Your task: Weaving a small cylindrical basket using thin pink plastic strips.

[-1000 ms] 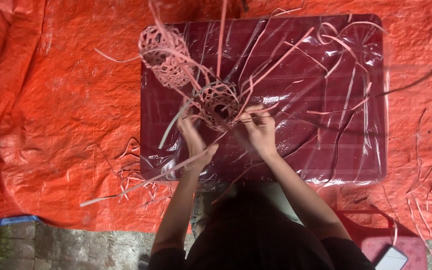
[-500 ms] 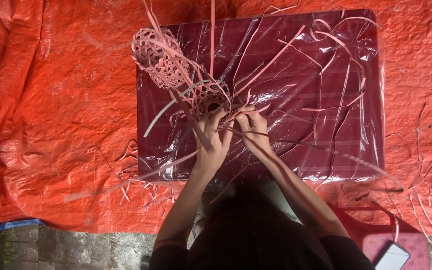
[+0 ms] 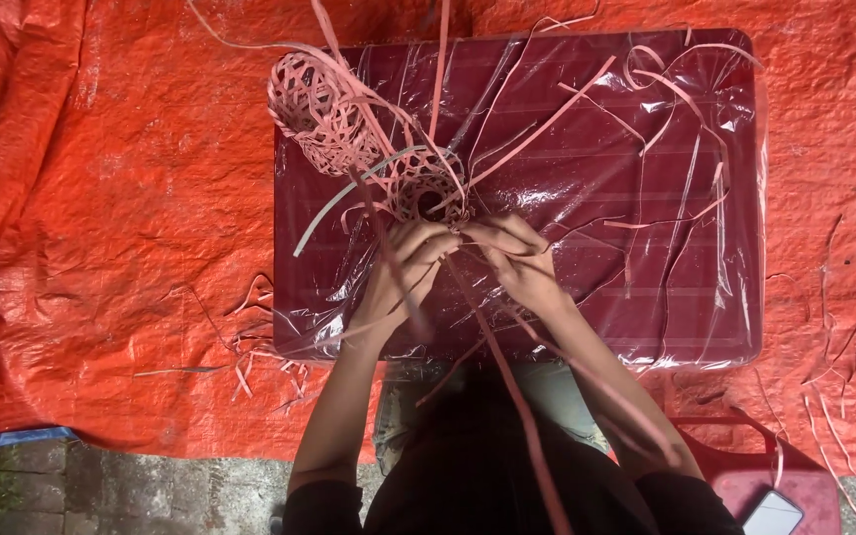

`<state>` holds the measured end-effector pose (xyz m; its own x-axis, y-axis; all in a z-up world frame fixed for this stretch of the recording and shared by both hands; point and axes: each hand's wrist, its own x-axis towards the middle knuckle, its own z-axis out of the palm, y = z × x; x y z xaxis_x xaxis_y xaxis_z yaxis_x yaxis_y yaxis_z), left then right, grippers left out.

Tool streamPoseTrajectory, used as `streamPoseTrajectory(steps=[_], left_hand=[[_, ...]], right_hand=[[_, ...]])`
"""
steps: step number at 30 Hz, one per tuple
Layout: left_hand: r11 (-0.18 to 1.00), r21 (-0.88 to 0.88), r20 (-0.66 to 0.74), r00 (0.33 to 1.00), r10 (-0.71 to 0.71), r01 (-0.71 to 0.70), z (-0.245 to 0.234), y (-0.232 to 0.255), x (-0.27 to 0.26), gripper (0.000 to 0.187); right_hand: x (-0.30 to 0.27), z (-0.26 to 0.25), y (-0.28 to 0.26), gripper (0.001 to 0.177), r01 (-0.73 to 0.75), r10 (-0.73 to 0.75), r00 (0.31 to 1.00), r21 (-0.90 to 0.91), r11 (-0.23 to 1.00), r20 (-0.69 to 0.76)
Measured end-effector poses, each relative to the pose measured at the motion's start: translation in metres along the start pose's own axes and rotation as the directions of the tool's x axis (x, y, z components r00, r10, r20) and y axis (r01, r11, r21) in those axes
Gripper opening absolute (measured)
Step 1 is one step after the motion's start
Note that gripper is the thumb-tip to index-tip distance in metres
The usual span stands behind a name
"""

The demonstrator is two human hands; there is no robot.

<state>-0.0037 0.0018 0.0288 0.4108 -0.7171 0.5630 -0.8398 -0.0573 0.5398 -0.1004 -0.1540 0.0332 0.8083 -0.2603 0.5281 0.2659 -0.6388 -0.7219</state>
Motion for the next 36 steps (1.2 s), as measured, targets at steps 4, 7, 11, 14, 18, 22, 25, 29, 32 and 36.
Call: streamPoseTrajectory(steps=[4,7,11,14,18,22,25,29,32,36], left_hand=[[0.997,0.079,0.017,1.000,-0.010,0.009,-0.023,0.029,0.017,0.024],[1.000,0.027,0.047,0.999,-0.006,0.005,-0.026,0.030,0.019,0.024],[0.999,0.005,-0.005,0.999,0.051,-0.051,-0.016,0.016,0.010,0.011],[0.998,-0.028,-0.032,0.998,0.060,-0.061,-0.010,0.009,0.006,0.008],[0.997,-0.004,-0.032,0.997,0.072,-0.072,-0.021,0.021,0.020,0.005],[0.995,0.001,-0.091,0.991,0.101,-0.101,-0.005,0.005,0.014,0.009],[0.996,0.028,-0.108,0.991,0.081,-0.079,-0.006,0.011,0.018,0.011],[0.997,0.063,-0.156,0.987,0.049,-0.039,-0.002,0.011,0.021,0.011],[0.997,0.071,-0.186,0.983,0.013,0.000,0.003,0.008,0.021,0.010],[0.995,0.103,-0.179,0.984,0.004,0.015,-0.015,0.031,0.044,0.012]], right_hand=[[0.018,-0.003,-0.011,0.017,0.092,-0.092,0.996,0.106,0.990,-0.005],[0.024,0.001,-0.006,0.021,0.329,-0.331,0.943,-0.040,0.943,-0.035],[0.024,0.008,0.003,0.020,0.355,-0.356,0.934,-0.097,0.930,0.008],[0.020,0.008,0.004,0.016,0.329,-0.328,0.944,-0.100,0.939,0.027],[0.031,-0.002,-0.025,0.008,0.187,-0.186,0.981,-0.022,0.982,0.053],[0.021,0.003,-0.013,0.009,0.116,-0.123,0.991,0.127,0.985,0.048],[0.011,0.005,-0.004,0.006,0.067,-0.068,0.998,0.062,0.996,0.014],[0.003,0.007,0.004,0.004,0.063,-0.058,0.997,0.101,0.993,-0.046],[0.014,-0.004,-0.015,0.013,0.087,-0.081,0.996,0.145,0.986,-0.048],[0.015,-0.008,-0.019,0.027,0.148,-0.147,0.989,0.195,0.970,-0.020]])
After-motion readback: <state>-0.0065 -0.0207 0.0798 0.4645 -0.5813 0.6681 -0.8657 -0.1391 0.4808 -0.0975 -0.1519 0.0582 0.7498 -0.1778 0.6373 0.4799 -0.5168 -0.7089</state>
